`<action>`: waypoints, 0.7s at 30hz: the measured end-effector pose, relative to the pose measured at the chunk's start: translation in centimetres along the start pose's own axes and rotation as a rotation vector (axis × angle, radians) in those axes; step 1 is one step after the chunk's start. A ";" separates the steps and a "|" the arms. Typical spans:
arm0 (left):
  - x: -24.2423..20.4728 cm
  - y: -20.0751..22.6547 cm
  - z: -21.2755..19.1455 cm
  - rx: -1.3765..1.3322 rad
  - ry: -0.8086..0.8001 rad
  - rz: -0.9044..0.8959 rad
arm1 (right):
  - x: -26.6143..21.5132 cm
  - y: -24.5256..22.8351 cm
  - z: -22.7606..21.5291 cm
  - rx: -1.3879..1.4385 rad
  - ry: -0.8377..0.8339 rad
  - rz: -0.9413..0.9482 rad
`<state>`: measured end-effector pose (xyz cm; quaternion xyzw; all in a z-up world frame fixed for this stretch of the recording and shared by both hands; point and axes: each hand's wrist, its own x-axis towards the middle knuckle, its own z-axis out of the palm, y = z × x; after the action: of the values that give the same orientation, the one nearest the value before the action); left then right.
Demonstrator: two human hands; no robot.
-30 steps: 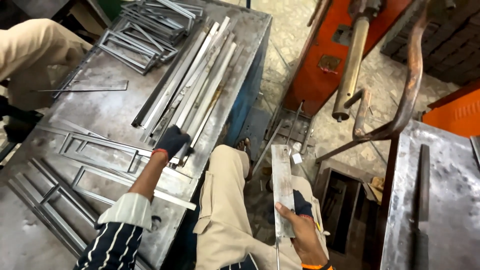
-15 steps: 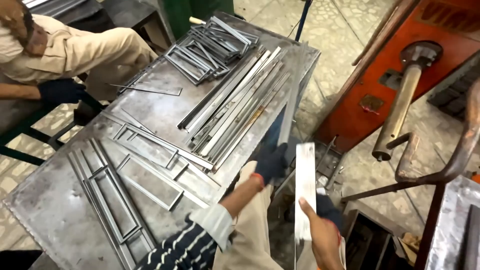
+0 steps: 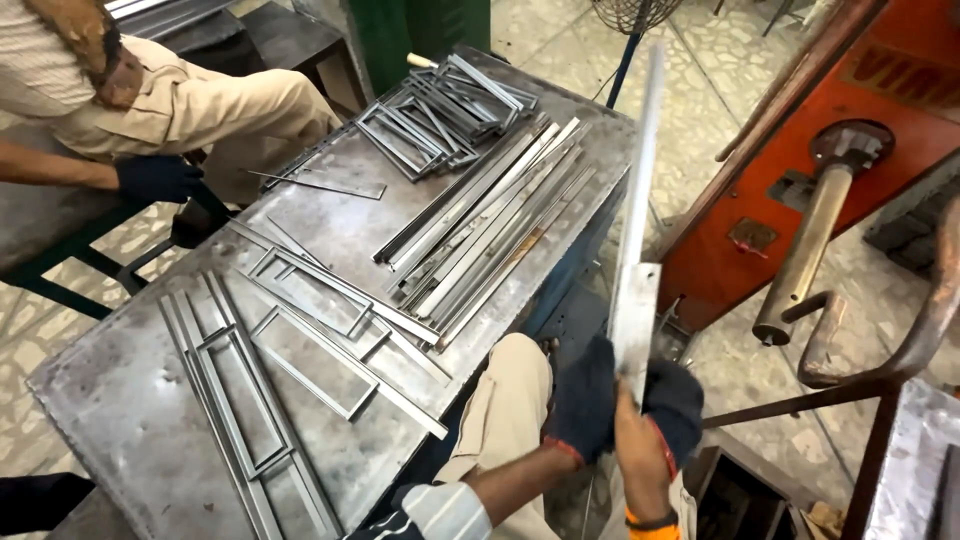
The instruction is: The person repeatedly picks up rectangular metal frames and long metal bars, aligns them on a welding machine, and welds the joints. The person handles the frames one at a time, places them on the machine, and then removes them after welding.
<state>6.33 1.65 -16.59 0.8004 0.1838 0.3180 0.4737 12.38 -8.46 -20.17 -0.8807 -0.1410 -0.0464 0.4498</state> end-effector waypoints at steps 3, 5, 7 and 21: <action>-0.6 7.3 -5.7 -0.028 -0.181 -0.107 | 2.2 -2.4 -1.6 -0.028 -0.130 0.282; -2.2 7.4 -6.2 -0.118 -0.231 -0.169 | 3.3 -6.2 -3.8 -0.012 -0.164 0.430; -3.9 7.6 -6.7 -0.209 -0.284 -0.235 | 3.5 -9.2 -5.8 -0.001 -0.200 0.583; 5.7 6.5 -4.8 -0.460 -0.227 -0.219 | 0.7 2.8 -4.9 -0.098 -0.276 0.517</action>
<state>7.15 4.96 -7.27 0.6777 0.1379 0.2067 0.6921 14.09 -13.76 -19.31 -0.9061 0.0306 0.1830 0.3803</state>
